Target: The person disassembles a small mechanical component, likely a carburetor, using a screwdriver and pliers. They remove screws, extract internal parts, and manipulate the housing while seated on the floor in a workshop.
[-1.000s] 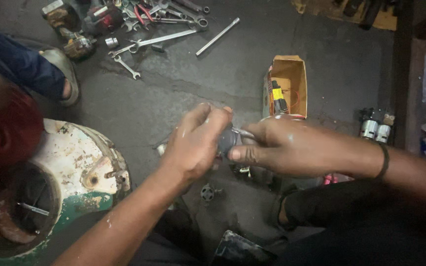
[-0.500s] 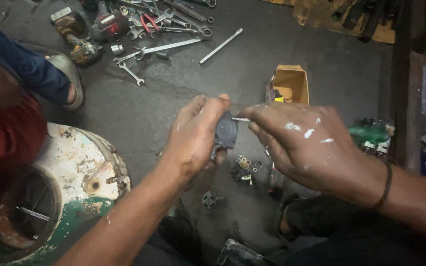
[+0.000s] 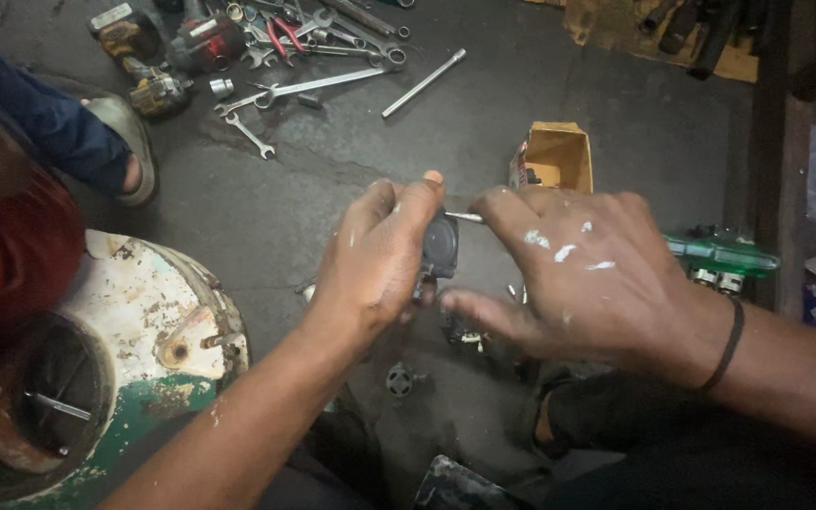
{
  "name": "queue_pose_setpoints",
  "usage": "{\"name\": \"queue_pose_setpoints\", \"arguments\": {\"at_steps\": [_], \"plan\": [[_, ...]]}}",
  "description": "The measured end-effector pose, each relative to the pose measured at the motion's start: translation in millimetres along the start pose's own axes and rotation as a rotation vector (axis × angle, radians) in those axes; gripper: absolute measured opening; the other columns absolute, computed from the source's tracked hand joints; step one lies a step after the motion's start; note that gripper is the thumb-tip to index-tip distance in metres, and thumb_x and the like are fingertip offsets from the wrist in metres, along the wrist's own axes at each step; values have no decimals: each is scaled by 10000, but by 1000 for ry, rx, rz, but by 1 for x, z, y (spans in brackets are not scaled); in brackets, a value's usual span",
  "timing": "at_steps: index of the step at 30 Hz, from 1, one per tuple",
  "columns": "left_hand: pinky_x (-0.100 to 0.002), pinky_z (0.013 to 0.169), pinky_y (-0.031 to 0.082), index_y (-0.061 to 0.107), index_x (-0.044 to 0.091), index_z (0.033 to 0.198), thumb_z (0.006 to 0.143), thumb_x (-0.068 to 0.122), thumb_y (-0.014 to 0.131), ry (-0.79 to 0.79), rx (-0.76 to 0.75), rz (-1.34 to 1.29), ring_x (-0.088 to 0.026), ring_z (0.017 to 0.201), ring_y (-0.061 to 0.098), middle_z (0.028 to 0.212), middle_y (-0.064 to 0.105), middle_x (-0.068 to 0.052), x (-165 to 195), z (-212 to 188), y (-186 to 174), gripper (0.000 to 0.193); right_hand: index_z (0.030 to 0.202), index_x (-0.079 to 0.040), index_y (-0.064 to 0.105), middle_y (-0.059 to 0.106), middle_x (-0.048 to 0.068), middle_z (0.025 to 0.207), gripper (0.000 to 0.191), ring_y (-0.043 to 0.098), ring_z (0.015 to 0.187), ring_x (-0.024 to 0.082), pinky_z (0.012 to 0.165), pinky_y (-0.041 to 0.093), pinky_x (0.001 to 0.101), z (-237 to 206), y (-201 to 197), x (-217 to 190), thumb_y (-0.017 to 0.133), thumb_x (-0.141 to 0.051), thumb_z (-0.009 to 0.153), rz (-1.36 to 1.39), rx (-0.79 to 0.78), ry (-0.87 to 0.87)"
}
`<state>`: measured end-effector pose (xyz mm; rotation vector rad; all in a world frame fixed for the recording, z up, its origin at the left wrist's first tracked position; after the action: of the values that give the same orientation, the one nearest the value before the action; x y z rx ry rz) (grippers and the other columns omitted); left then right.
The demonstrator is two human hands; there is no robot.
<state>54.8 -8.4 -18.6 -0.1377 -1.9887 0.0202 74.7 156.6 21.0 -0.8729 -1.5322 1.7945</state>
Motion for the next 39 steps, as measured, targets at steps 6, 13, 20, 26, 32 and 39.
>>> {"name": "queue_pose_setpoints", "arguments": {"at_steps": [6, 13, 20, 26, 32, 39], "plan": [[-320, 311, 382, 632, 10, 934, 877, 500, 565, 4, 19, 2, -153, 386, 553, 592, 611, -81, 1, 1, 0, 498, 933, -101, 560, 672, 119, 672, 677, 671, 450, 262, 360, 516, 411, 4, 7, 3, 642, -753, 773, -110, -213, 124], [-340, 399, 435, 674, 7, 938, 846, 515, 578, -8, 92, 59, -163, 487, 592, 666, 651, -92, -2, 2, -1, 525, 875, -84, 567, 660, 107, 597, 639, 664, 437, 270, 345, 505, 420, 3, 7, 0, 638, -714, 798, -75, -44, 46], [-351, 713, 533, 713, 18, 943, 841, 563, 564, 52, 138, 181, -201, 813, 699, 825, 736, -123, -5, 5, -3, 575, 844, -88, 546, 640, 97, 565, 636, 653, 422, 256, 339, 499, 413, 4, 7, 0, 623, -719, 820, -117, -30, 35], [-373, 770, 529, 714, 5, 952, 840, 580, 557, 72, 170, 220, -225, 856, 715, 851, 745, -151, -4, 9, -3, 606, 801, -92, 534, 633, 88, 541, 633, 646, 422, 246, 341, 498, 401, 8, 11, 1, 559, -722, 857, -190, -48, 61], [-436, 793, 555, 692, -23, 953, 840, 569, 554, 42, 169, 214, -293, 878, 740, 872, 747, -208, -10, 13, -2, 618, 791, -83, 544, 633, 92, 546, 649, 639, 419, 242, 333, 491, 396, 8, 14, 1, 571, -728, 867, -192, 2, 29], [-545, 892, 442, 642, -13, 1031, 978, 464, 379, 360, 171, 479, -498, 1020, 606, 1051, 661, -299, -24, 19, -1, 547, 858, -96, 557, 626, 73, 487, 654, 629, 387, 214, 348, 497, 367, 9, 24, 7, 490, -746, 851, -226, -251, 161]]}}
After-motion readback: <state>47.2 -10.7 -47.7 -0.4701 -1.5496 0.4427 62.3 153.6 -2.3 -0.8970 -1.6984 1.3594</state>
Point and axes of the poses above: each hand's wrist, its own z-axis towards the middle knuckle, its own y-axis out of the palm, x = y × z, the point moved 2 cm from there along z, towards the middle knuckle
